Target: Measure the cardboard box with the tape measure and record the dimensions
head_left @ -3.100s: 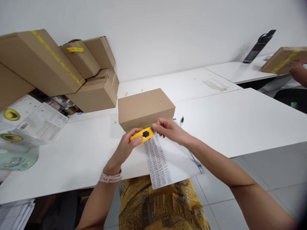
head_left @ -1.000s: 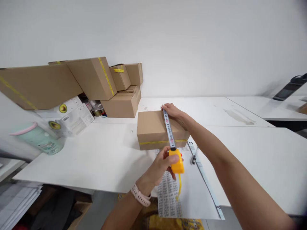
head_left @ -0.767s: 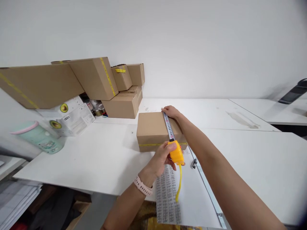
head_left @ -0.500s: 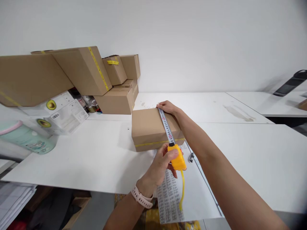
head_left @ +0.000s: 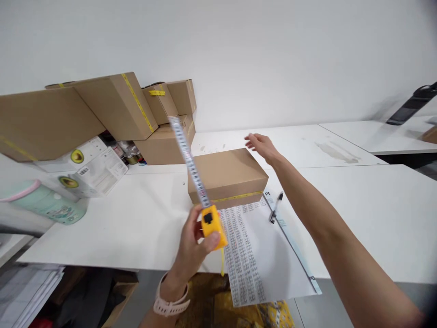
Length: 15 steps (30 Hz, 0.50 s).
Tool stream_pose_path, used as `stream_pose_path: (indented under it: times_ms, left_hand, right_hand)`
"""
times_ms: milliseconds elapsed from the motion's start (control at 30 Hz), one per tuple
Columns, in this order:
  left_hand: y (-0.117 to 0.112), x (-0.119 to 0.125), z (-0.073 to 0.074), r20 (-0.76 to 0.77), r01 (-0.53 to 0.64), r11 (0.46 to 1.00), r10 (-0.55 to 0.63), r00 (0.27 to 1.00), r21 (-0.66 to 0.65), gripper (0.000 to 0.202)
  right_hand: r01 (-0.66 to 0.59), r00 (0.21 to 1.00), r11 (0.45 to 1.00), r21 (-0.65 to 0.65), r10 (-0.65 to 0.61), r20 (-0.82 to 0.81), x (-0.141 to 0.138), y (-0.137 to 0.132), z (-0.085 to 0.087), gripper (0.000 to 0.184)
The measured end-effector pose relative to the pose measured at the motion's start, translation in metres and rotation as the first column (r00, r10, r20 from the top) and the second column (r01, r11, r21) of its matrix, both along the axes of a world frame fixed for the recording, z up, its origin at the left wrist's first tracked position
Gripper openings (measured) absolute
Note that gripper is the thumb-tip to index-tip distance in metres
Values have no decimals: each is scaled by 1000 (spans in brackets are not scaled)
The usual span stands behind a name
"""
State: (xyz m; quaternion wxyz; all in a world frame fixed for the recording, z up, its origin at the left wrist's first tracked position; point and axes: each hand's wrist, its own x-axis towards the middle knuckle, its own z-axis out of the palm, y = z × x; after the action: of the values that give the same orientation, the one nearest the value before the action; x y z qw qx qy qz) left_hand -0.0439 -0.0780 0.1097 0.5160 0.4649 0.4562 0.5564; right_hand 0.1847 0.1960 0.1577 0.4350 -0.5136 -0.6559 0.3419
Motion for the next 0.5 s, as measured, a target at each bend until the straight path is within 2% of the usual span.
stream_pose_path:
  times_ms: [33, 100, 167, 267, 367, 500]
  left_hand:
    - [-4, -11, -6, -39, -87, 996, 87, 995, 12, 70]
    - [-4, -29, -19, -83, -193, 981, 193, 978, 4, 68]
    - [3, -41, -28, -94, -204, 979, 200, 975, -26, 63]
    - [21, -54, -30, -87, -130, 990, 126, 988, -45, 61]
    - [39, -62, -12, -68, -126, 992, 127, 990, 14, 61]
    - [61, -69, 26, -92, -122, 986, 133, 987, 115, 56]
  right_hand:
    - [60, 997, 998, -18, -59, 57, 11, -6, -8, 62]
    - [85, 973, 993, -76, -67, 220, 33, -28, -26, 70]
    - [7, 950, 991, -134, 35, 309, 48, -53, -42, 74]
    - [-146, 955, 977, -158, 181, 237, 55, -79, -49, 77]
    - [-133, 957, 988, -74, 148, 250, 51, -84, -32, 79]
    - [8, 915, 999, 38, -22, 403, 37, -67, 2, 78]
